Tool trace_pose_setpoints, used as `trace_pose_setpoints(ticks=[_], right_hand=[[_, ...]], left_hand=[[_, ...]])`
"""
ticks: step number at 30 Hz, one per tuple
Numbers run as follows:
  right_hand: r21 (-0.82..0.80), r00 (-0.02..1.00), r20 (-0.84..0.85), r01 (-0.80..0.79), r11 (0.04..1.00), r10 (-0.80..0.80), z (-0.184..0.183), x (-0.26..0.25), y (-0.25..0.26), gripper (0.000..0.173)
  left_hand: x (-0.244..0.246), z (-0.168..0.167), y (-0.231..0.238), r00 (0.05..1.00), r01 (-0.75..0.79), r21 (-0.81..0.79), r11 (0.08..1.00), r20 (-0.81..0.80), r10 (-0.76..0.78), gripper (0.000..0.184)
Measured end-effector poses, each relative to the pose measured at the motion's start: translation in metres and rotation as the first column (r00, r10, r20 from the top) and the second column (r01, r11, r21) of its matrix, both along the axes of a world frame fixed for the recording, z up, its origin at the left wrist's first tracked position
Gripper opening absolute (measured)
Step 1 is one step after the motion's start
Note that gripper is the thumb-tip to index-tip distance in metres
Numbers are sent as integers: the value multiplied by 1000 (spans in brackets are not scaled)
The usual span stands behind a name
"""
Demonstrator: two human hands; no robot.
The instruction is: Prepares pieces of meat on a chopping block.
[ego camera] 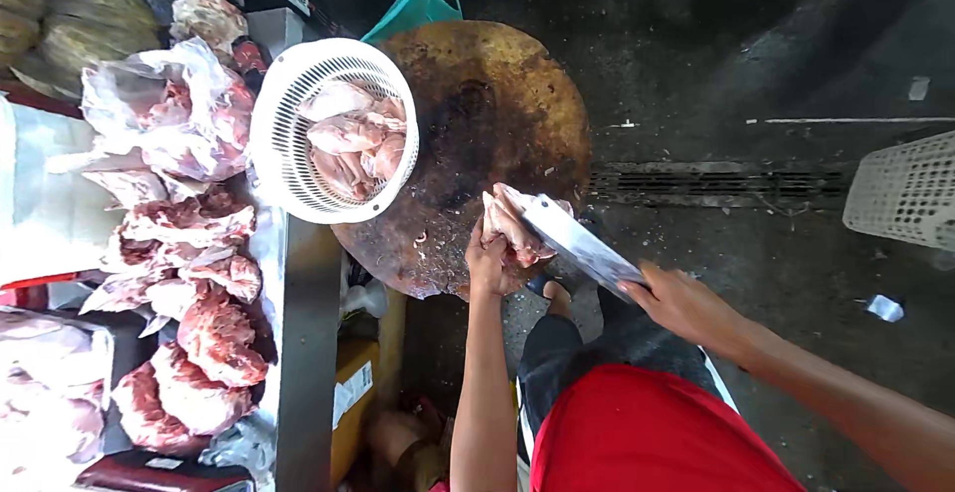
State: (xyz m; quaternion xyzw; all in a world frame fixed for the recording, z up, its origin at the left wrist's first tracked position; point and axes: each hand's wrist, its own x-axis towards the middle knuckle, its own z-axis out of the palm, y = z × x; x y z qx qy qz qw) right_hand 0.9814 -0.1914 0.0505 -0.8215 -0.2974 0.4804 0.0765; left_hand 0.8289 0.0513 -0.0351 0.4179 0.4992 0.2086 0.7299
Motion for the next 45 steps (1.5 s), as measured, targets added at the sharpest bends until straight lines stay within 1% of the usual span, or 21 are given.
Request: trace_pose_setpoints(ticks=[2, 5, 7, 9, 11, 13, 17, 20, 22, 24, 25, 26, 28, 30, 32, 34, 37, 39, 42, 44, 45], right_hand=[[18, 999, 43, -8, 1000, 8, 10, 7, -35, 52], [163, 992, 99, 57, 985, -74, 13, 19, -61, 52], [216, 988, 84, 111, 970, -132, 6, 34, -51, 51], [222, 980, 45, 179, 959, -193, -6, 46, -28, 47], [201, 975, 40, 207, 958, -219, -22, 59, 2, 46], [139, 974, 37, 215, 967, -222, -36, 70, 27, 48], [89, 986, 3, 163, 983, -164, -44, 91, 42, 49], [70, 990, -52, 132, 989, -128, -38, 108, 44, 47], [72, 986, -100, 141, 987, -133, -40, 121, 44, 47], [87, 982, -137, 139, 986, -127, -44, 128, 41, 47], [95, 980, -154, 140, 986, -124, -47, 130, 40, 47], [98, 978, -170, 140, 985, -122, -48, 131, 40, 46], [97, 970, -201, 157, 983, -135, -51, 133, 39, 44], [109, 966, -212, 170, 979, -145, -55, 131, 36, 44], [121, 969, -205, 163, 979, -136, -58, 130, 38, 43], [102, 971, -198, 159, 982, -136, -59, 131, 41, 44], [83, 967, -212, 160, 984, -139, -57, 134, 40, 46], [95, 967, -213, 162, 982, -139, -57, 134, 41, 46], [124, 980, -164, 135, 983, -114, -58, 130, 38, 45], [167, 993, -88, 89, 982, -75, -57, 124, 36, 42], [196, 997, -41, 69, 978, -62, -52, 120, 34, 40]], left_hand=[[2, 4, 3, 965, 67, 285, 956, -261, 10, 60], [-7, 17, -11, 837, 301, 654, 694, -530, 137, 45], [-7, 18, -40, 824, 449, 729, 517, -562, 77, 45], [0, 3, -71, 752, 599, 726, 338, -655, 73, 69], [15, -21, -80, 686, 668, 717, 198, -697, 211, 95], [28, -40, -73, 676, 652, 747, 131, -651, 346, 98], [43, -46, -49, 665, 591, 788, 171, -596, 450, 77], [43, -31, -23, 730, 493, 852, 174, -514, 450, 60], [39, -1, -4, 770, 462, 806, 370, -571, 285, 56], [28, 37, 17, 759, 499, 590, 635, -651, 8, 62], [24, 52, 26, 747, 529, 499, 686, -658, -97, 63], [22, 61, 31, 724, 581, 467, 667, -671, -161, 62], [29, 64, 20, 645, 711, 505, 490, -746, -167, 61], [43, 41, -14, 607, 761, 586, 277, -795, 15, 58], [53, 6, -43, 651, 708, 686, 166, -726, 222, 58], [62, -4, -51, 720, 584, 783, 214, -621, 311, 53], [57, 32, -38, 748, 515, 718, 468, -643, 164, 55], [52, 45, -29, 691, 611, 682, 403, -707, 149, 54], [54, 19, -45, 579, 751, 624, 218, -780, 237, 61], [54, 1, -56, 625, 721, 654, 230, -757, 192, 70], [53, 2, -58, 699, 653, 695, 301, -706, 112, 72]])
